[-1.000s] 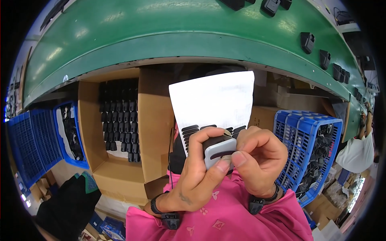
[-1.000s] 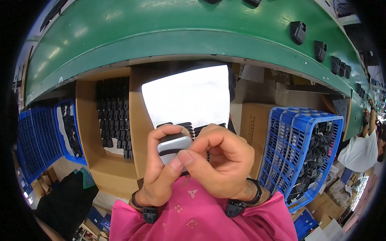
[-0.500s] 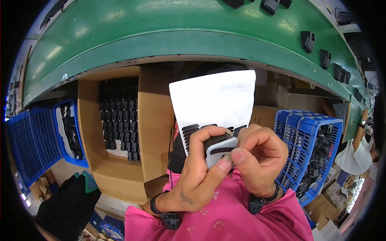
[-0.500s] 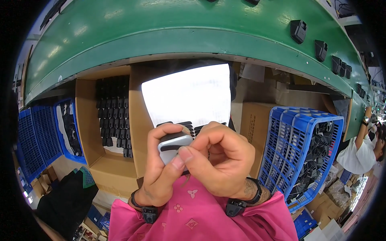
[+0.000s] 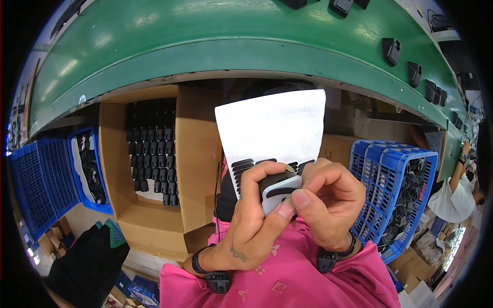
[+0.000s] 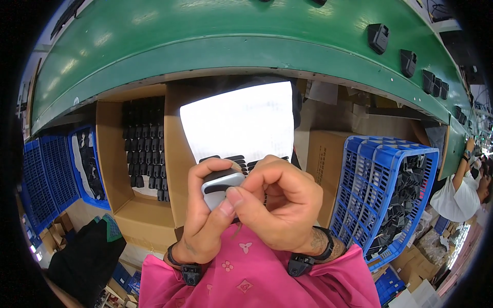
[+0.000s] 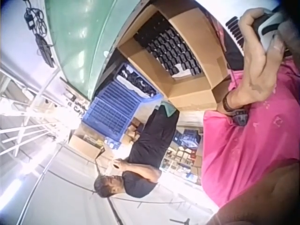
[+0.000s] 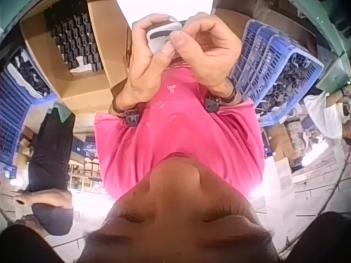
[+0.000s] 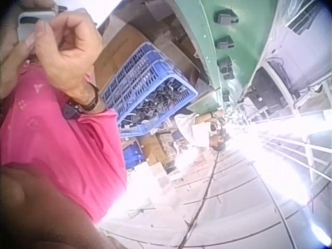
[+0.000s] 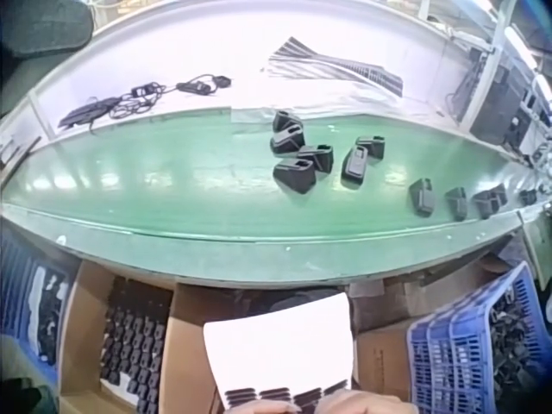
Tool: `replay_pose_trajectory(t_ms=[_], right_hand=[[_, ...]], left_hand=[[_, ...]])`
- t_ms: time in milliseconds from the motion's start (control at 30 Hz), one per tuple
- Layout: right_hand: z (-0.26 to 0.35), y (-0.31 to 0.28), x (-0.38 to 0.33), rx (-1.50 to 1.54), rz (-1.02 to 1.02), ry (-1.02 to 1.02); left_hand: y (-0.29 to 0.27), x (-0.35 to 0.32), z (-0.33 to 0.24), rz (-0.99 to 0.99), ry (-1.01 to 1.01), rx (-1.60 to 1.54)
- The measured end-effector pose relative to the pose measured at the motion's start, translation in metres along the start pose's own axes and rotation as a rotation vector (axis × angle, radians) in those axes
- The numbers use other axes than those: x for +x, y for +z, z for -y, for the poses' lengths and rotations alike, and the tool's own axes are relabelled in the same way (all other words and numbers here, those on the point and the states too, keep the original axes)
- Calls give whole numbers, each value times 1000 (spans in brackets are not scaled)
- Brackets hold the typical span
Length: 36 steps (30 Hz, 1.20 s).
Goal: The person peels black stickers from a sheet and applies them to white devices before placing the devices into a cardboard box. They then cover the items in the box with a newspaper and pick up more devices from a conveyor belt to repeat the process.
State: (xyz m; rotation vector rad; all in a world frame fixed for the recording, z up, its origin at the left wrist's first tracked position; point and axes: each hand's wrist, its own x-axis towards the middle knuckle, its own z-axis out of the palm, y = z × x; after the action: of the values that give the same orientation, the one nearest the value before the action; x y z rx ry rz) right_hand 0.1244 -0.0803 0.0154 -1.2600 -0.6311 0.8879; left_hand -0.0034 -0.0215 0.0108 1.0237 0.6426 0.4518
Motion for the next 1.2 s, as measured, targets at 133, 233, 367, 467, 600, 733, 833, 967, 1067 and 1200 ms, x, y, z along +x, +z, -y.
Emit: replay_pose_trajectory(t_ms=[133,233,367,467,600,733,833,967,1067,1200], right_hand=[[-2,1,0,-24,1,-35],[0,2,-1,-41,-13,-35],[3,3,-2,-77,-6,62],[2,3,-1,-83,-4,51],[2,3,-1,-88,-2,51],[1,3,-1,-92,-2,48],[0,2,-1,-108,8,38],[-2,4,0,-83,-19,25],[-3,4,0,-55,-48,22],[-5,4,0,-45,-46,24]], left_hand=[[1,0,-2,-12,-2,17],[1,0,-1,-20,13,34],[1,0,-2,-16,19,49],[0,0,-1,-16,23,57],[1,0,0,-23,32,51],[1,0,-1,-33,27,62],[2,0,-1,-50,22,51],[1,0,1,-40,33,55],[2,-1,1,-42,31,50],[4,-1,-1,-68,1,7]])
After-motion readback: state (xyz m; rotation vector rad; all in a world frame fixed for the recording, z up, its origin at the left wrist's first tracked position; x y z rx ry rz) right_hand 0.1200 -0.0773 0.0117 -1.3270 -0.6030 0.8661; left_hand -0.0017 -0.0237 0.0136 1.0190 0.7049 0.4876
